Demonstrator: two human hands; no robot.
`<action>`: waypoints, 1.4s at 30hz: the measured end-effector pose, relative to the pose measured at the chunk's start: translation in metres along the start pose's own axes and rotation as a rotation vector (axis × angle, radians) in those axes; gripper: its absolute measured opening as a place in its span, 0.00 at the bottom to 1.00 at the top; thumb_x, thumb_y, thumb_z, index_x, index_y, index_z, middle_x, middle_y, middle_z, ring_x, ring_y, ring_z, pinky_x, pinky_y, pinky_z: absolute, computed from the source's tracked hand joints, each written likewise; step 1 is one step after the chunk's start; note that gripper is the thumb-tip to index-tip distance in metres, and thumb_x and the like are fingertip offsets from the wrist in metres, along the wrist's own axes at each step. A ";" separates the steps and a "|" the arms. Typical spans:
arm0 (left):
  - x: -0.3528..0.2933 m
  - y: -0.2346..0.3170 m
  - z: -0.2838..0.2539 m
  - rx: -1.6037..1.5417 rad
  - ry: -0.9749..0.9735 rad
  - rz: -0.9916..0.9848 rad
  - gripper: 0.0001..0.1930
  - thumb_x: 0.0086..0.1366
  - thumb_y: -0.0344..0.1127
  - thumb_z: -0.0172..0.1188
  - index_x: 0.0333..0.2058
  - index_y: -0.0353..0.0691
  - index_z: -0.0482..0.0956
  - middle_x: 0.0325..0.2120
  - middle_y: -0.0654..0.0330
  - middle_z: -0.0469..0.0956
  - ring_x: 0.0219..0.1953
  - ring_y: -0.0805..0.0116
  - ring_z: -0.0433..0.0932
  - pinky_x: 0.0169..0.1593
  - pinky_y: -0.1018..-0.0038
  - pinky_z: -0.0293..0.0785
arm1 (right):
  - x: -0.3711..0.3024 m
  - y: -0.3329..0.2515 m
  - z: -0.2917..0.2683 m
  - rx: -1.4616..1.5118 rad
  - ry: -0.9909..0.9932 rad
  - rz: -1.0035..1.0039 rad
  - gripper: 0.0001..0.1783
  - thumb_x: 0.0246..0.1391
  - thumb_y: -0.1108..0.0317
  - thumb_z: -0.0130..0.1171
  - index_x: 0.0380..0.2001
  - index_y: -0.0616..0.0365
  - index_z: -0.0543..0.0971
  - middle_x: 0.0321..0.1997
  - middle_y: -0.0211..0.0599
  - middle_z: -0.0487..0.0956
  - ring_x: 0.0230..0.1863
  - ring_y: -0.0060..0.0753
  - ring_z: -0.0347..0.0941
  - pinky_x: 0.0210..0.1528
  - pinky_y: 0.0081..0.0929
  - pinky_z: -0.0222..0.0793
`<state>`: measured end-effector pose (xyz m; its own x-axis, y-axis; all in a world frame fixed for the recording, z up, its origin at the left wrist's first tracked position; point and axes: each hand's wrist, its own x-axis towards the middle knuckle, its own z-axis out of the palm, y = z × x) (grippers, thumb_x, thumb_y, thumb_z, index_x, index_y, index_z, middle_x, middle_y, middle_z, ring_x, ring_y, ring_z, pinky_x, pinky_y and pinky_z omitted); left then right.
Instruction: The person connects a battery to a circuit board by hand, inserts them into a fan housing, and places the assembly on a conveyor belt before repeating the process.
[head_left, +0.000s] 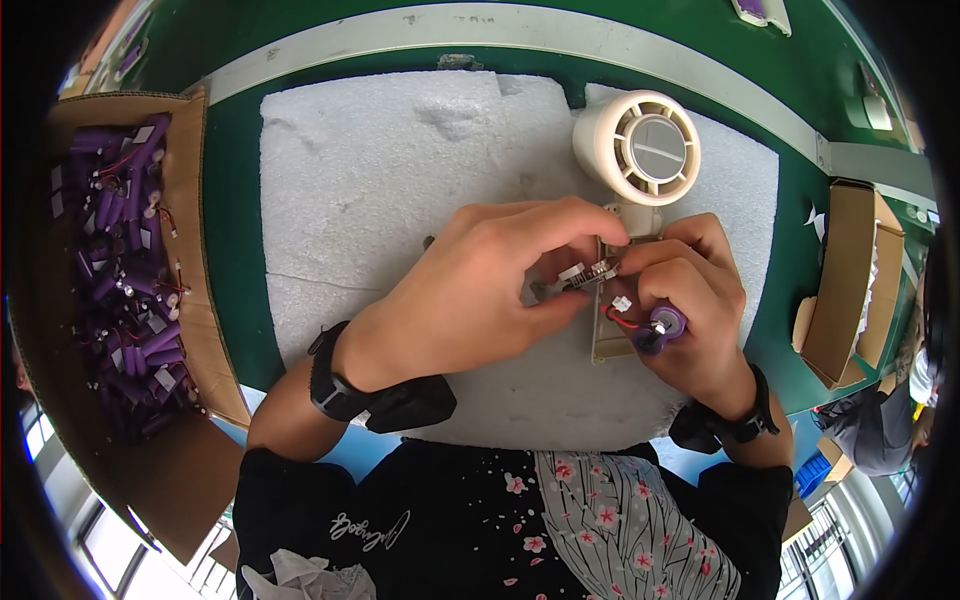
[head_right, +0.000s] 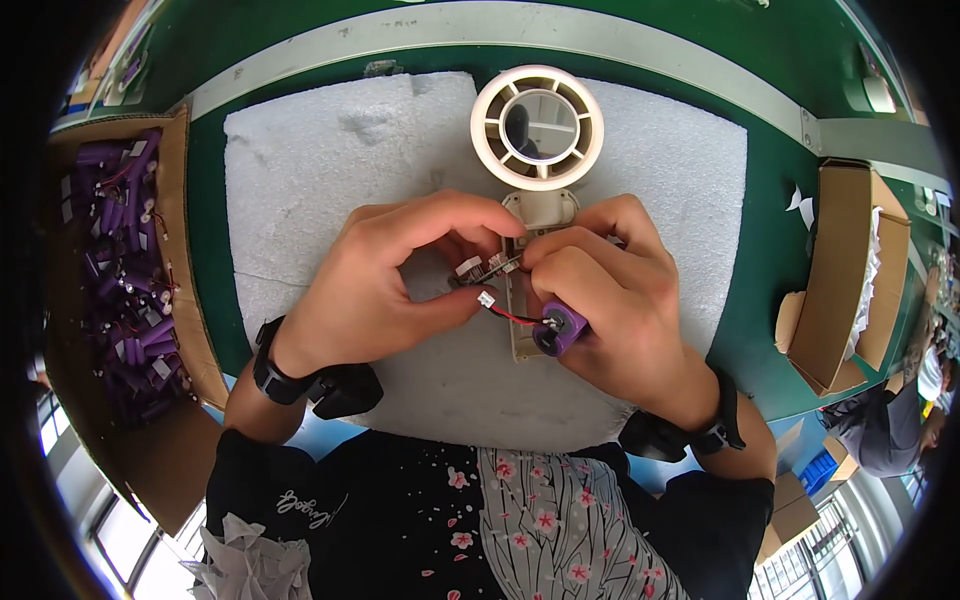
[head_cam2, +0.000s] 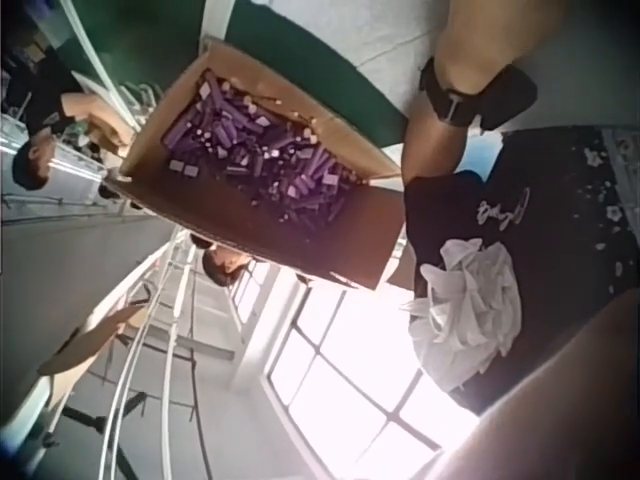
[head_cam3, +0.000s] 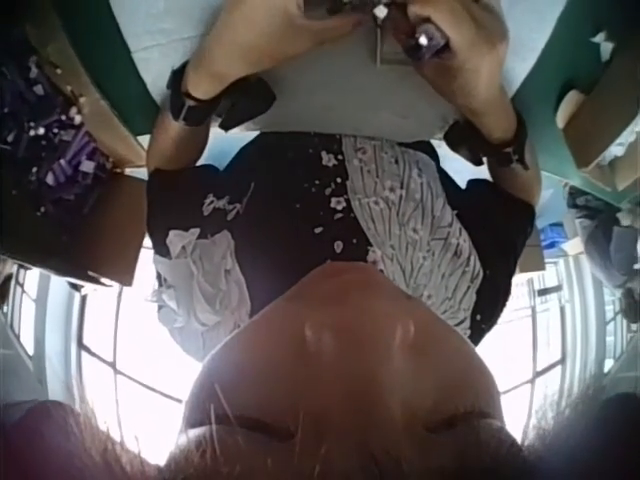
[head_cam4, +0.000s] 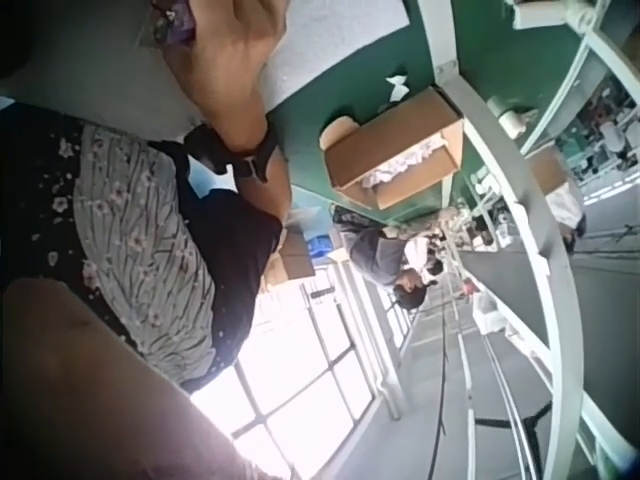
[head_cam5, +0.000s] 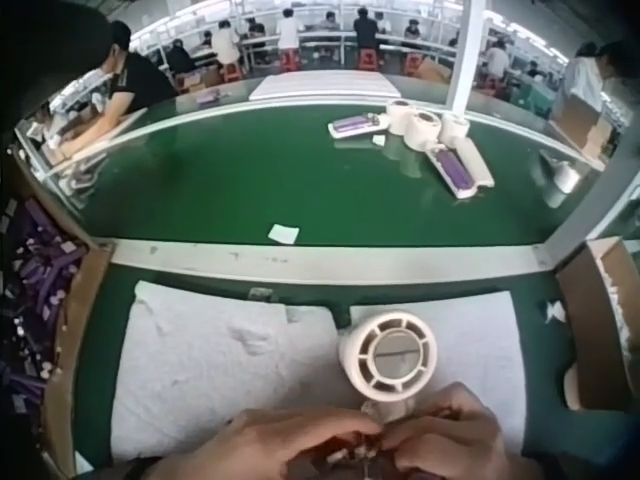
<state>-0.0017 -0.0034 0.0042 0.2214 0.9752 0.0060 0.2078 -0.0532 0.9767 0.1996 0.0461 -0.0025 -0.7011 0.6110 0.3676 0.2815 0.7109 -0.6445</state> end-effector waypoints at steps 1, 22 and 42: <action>-0.001 0.000 0.001 -0.015 0.020 -0.004 0.18 0.47 0.15 0.64 0.38 0.39 0.81 0.31 0.60 0.79 0.32 0.69 0.79 0.36 0.75 0.78 | 0.000 -0.001 -0.001 -0.006 -0.010 -0.006 0.22 0.26 0.81 0.69 0.21 0.53 0.66 0.30 0.31 0.80 0.31 0.39 0.67 0.33 0.29 0.64; -0.006 -0.005 0.017 0.197 0.174 0.264 0.15 0.43 0.16 0.64 0.31 0.41 0.81 0.32 0.58 0.77 0.28 0.66 0.79 0.30 0.75 0.75 | 0.000 -0.007 0.001 -0.075 -0.009 0.033 0.18 0.29 0.83 0.67 0.21 0.54 0.68 0.25 0.32 0.76 0.32 0.40 0.67 0.35 0.29 0.66; -0.002 -0.010 0.009 0.101 0.104 0.213 0.11 0.47 0.17 0.64 0.28 0.38 0.77 0.31 0.61 0.77 0.30 0.73 0.78 0.30 0.80 0.72 | -0.007 -0.004 -0.007 0.333 0.164 0.202 0.14 0.41 0.80 0.69 0.31 0.61 0.75 0.32 0.40 0.73 0.27 0.27 0.69 0.28 0.19 0.64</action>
<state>0.0037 -0.0070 -0.0079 0.1725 0.9563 0.2360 0.2624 -0.2756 0.9248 0.2078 0.0415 0.0024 -0.5328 0.7928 0.2962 0.1567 0.4363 -0.8860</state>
